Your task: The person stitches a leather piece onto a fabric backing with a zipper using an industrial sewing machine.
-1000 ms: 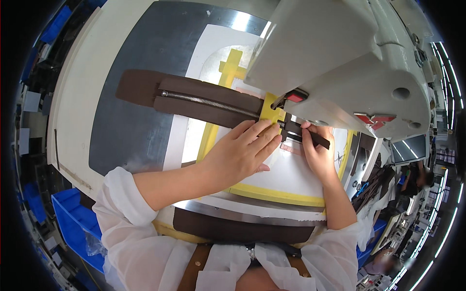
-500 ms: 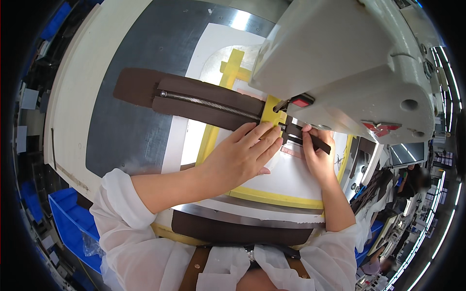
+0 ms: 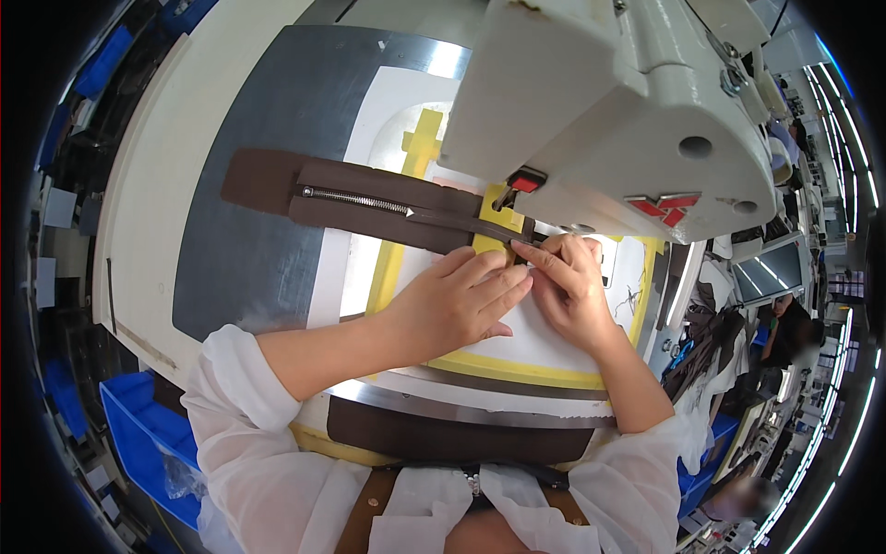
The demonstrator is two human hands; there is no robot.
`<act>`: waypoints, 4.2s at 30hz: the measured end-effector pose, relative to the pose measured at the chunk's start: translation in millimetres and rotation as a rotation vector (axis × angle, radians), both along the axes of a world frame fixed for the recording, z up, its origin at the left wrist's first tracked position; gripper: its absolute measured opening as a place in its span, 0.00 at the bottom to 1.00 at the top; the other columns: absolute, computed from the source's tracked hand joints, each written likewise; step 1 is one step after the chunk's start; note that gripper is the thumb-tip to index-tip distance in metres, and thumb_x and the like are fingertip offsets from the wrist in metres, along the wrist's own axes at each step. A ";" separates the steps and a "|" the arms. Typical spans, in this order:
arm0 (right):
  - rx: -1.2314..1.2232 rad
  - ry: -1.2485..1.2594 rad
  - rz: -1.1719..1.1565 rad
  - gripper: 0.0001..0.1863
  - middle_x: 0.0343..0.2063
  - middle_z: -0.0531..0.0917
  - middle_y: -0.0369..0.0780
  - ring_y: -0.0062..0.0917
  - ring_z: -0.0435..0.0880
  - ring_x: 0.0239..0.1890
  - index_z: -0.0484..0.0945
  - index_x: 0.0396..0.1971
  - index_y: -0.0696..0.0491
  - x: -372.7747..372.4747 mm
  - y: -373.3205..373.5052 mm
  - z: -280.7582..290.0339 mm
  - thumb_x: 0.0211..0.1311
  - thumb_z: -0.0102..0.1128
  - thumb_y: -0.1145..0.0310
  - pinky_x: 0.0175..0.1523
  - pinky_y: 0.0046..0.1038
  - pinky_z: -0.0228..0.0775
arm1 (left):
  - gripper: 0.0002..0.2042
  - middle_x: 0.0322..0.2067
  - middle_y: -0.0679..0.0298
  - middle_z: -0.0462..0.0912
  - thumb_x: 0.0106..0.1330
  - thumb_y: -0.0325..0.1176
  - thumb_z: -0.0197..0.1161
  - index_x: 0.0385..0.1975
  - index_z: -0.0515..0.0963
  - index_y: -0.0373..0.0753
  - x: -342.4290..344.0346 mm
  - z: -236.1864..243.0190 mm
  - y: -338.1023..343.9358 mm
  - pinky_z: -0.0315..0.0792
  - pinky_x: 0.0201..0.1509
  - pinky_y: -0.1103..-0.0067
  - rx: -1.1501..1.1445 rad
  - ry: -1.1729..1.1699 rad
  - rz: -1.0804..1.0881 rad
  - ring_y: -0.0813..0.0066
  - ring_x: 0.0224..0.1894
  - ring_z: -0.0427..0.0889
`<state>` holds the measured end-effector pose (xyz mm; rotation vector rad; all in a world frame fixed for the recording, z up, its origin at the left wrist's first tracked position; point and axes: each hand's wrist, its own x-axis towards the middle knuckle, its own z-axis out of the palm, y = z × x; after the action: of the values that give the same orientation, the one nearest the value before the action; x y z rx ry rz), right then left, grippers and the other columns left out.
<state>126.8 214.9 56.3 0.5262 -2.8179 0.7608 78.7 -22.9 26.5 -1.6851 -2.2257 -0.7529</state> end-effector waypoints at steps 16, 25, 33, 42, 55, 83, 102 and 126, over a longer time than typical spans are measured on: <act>-0.303 -0.124 -0.306 0.10 0.33 0.86 0.38 0.28 0.81 0.36 0.87 0.41 0.54 -9.9 3.8 -16.6 0.61 0.75 0.72 0.54 0.31 0.64 | 0.37 0.65 0.63 0.74 0.61 0.57 0.71 0.65 0.77 0.36 0.5 4.9 8.6 0.60 0.79 0.57 -0.203 0.100 0.192 0.61 0.69 0.68; -0.165 0.001 -0.216 0.11 0.32 0.86 0.37 0.28 0.82 0.33 0.86 0.40 0.54 -11.2 1.6 -6.0 0.57 0.77 0.71 0.54 0.31 0.62 | 0.37 0.65 0.63 0.74 0.61 0.56 0.71 0.65 0.77 0.37 0.6 4.8 9.6 0.60 0.78 0.58 -0.190 0.101 0.197 0.60 0.69 0.68; -0.128 0.052 -0.193 0.12 0.34 0.87 0.37 0.32 0.82 0.34 0.85 0.39 0.54 -12.9 -1.1 -6.0 0.56 0.77 0.73 0.53 0.32 0.62 | 0.36 0.65 0.63 0.74 0.61 0.56 0.72 0.65 0.77 0.37 -0.2 2.7 9.2 0.61 0.78 0.58 -0.182 0.097 0.198 0.60 0.69 0.69; -0.125 0.089 -0.190 0.11 0.34 0.85 0.37 0.33 0.82 0.34 0.85 0.38 0.54 -13.6 -1.8 -8.1 0.55 0.76 0.74 0.52 0.34 0.63 | 0.36 0.65 0.63 0.76 0.62 0.55 0.71 0.65 0.77 0.36 -4.1 6.7 9.0 0.59 0.78 0.57 -0.173 0.101 0.159 0.61 0.69 0.69; 0.289 0.310 -0.198 0.14 0.32 0.77 0.42 0.37 0.79 0.41 0.86 0.43 0.54 8.4 18.3 -7.0 0.56 0.63 0.73 0.53 0.39 0.67 | 0.33 0.68 0.63 0.76 0.63 0.48 0.73 0.65 0.76 0.38 -7.3 6.2 13.5 0.55 0.80 0.53 -0.180 0.051 0.085 0.58 0.70 0.69; 0.078 0.903 -0.565 0.10 0.39 0.82 0.38 0.37 0.81 0.44 0.83 0.37 0.50 126.1 137.6 58.9 0.56 0.72 0.76 0.54 0.41 0.62 | 0.26 0.63 0.55 0.80 0.76 0.46 0.64 0.66 0.75 0.35 29.0 21.3 23.5 0.67 0.74 0.62 -0.032 -0.240 -0.072 0.55 0.66 0.76; 0.074 0.233 -0.065 0.18 0.56 0.84 0.45 0.42 0.82 0.60 0.82 0.53 0.59 108.2 45.7 -2.4 0.64 0.70 0.70 0.68 0.42 0.72 | 0.17 0.32 0.67 0.86 0.78 0.39 0.63 0.56 0.81 0.33 -1.8 35.7 -55.4 0.75 0.34 0.84 0.043 -1.094 0.430 0.85 0.27 0.78; -0.233 0.003 -0.160 0.16 0.35 0.82 0.42 0.40 0.81 0.43 0.82 0.39 0.56 -11.4 1.5 -8.7 0.52 0.79 0.73 0.51 0.40 0.74 | 0.25 0.60 0.66 0.81 0.57 0.34 0.75 0.57 0.82 0.41 2.9 5.1 13.2 0.75 0.59 0.66 -0.115 0.158 0.146 0.63 0.61 0.77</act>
<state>115.4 216.4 47.6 0.2600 -2.6782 1.0339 81.7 -9.7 31.6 -1.5516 -2.2879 -0.4489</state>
